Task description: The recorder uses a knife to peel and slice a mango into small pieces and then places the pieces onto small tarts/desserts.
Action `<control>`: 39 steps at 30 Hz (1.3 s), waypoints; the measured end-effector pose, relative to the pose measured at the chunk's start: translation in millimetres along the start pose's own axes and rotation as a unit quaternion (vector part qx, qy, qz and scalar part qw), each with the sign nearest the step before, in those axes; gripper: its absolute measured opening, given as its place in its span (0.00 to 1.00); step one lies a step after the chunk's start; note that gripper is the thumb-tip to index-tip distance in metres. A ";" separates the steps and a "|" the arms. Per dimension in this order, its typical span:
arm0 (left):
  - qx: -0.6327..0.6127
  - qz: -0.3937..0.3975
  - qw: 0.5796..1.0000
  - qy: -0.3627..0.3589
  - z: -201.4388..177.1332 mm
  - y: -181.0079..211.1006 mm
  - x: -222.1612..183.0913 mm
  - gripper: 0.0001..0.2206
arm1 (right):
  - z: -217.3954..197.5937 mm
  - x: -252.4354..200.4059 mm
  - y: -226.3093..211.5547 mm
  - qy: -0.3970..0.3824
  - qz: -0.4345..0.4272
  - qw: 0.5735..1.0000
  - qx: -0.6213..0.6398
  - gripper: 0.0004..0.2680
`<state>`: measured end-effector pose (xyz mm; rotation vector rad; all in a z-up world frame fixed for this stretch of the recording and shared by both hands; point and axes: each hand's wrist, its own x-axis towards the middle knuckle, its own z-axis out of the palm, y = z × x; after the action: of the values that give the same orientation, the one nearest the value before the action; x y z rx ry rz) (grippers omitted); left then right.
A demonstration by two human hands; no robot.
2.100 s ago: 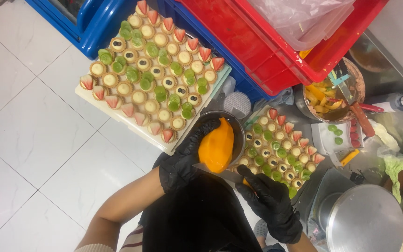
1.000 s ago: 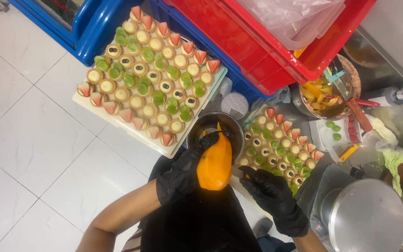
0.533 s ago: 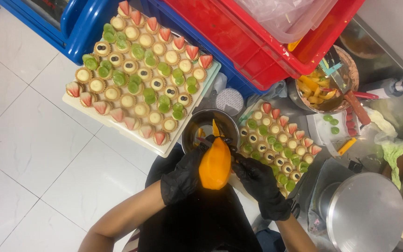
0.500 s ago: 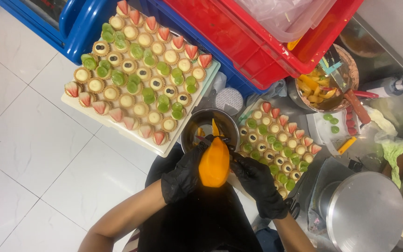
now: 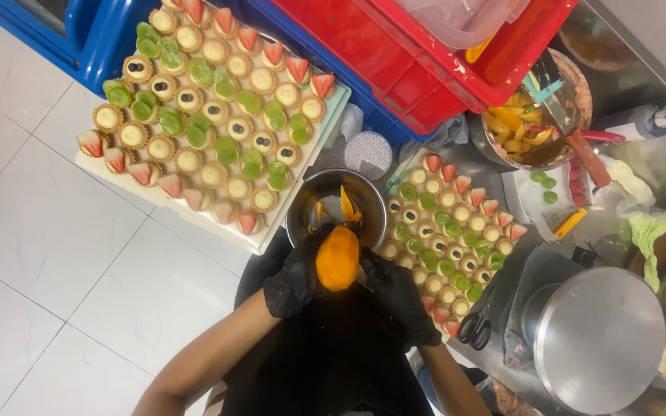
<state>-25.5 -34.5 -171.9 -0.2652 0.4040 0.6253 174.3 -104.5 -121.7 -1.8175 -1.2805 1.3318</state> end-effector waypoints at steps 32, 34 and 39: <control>-0.001 0.026 0.994 -0.107 72.7 4.1 -9.8 0.22 | -23.6 -35.5 -94.1 0.035 -0.123 0.979 0.157 0.15; 0.001 0.030 0.994 -0.108 75.6 4.2 -11.1 0.22 | -28.5 -48.0 -93.6 0.055 -0.040 0.973 0.220 0.14; 0.006 0.046 0.993 -0.104 78.9 8.9 -19.5 0.22 | -30.6 -71.6 -115.4 0.045 -0.200 0.972 -0.111 0.17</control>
<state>-22.8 -9.3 -94.2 -0.1678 0.2199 0.7325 155.3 -120.3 15.3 -1.6199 -1.6909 0.9081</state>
